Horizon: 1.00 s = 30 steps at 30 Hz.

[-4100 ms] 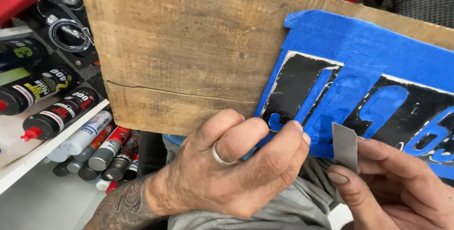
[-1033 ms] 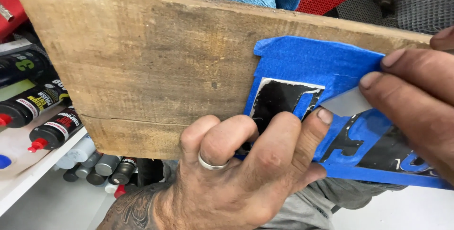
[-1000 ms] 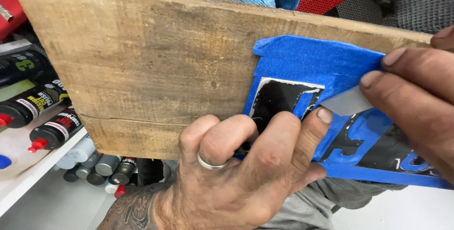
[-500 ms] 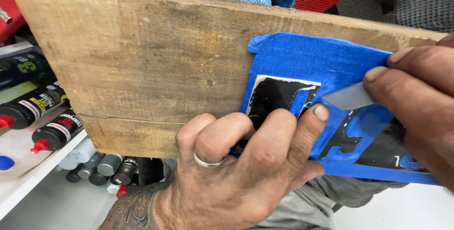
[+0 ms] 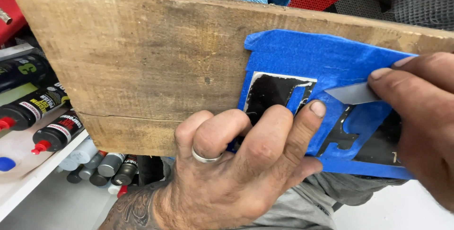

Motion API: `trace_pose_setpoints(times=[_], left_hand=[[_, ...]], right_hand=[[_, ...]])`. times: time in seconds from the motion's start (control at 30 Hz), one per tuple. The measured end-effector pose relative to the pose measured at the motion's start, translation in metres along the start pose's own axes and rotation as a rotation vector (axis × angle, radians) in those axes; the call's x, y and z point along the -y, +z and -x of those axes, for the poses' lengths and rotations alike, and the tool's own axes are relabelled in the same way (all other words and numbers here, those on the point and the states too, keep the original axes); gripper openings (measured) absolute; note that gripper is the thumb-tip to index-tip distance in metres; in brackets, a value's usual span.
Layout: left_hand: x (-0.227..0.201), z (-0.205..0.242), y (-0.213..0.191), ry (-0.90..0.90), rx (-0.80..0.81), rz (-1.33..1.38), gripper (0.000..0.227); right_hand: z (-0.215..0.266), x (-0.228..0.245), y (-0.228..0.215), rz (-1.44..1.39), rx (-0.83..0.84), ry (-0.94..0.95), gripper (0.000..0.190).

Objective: The person uses a utility knife to carefully cut out the shapes of letters and numbers from a blue stencil sheet attached to a wooden board. They meticulously trace the outlines of the characters, including the letter 'J' and the numbers '09' and '656', to create a reusable stencil.

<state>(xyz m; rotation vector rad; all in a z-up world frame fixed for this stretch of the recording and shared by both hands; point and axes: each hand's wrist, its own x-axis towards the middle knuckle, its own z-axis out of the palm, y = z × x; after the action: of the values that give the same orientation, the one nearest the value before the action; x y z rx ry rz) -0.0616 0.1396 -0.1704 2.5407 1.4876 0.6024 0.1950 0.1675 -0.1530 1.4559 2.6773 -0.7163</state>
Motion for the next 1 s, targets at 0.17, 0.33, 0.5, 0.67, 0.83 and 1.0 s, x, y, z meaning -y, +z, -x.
trace_pose_setpoints(times=[0.17, 0.33, 0.5, 0.67, 0.83, 1.0], left_hand=[[0.0, 0.0, 0.0, 0.003, 0.0, -0.005, 0.044], [0.0, 0.0, 0.001, 0.005, -0.005, -0.015, 0.044], [0.001, 0.0, 0.001, 0.006, -0.008, -0.016, 0.044], [0.0, 0.001, 0.002, 0.005, -0.005, -0.016, 0.044], [0.001, 0.001, 0.0, 0.007, 0.002, -0.015, 0.044], [-0.001, 0.0, 0.0, 0.013, 0.005, -0.028, 0.044]], right_hand=[[0.0, 0.012, -0.002, -0.007, -0.006, 0.066, 0.031], [0.003, 0.012, -0.001, 0.029, -0.001, 0.057, 0.034], [0.022, 0.0, 0.013, 0.105, -0.009, 0.047, 0.04], [0.029, -0.006, 0.015, 0.129, 0.024, 0.029, 0.058], [0.032, -0.005, 0.018, 0.165, 0.041, 0.156, 0.067], [0.027, 0.008, 0.012, 0.03, 0.013, 0.173, 0.064]])
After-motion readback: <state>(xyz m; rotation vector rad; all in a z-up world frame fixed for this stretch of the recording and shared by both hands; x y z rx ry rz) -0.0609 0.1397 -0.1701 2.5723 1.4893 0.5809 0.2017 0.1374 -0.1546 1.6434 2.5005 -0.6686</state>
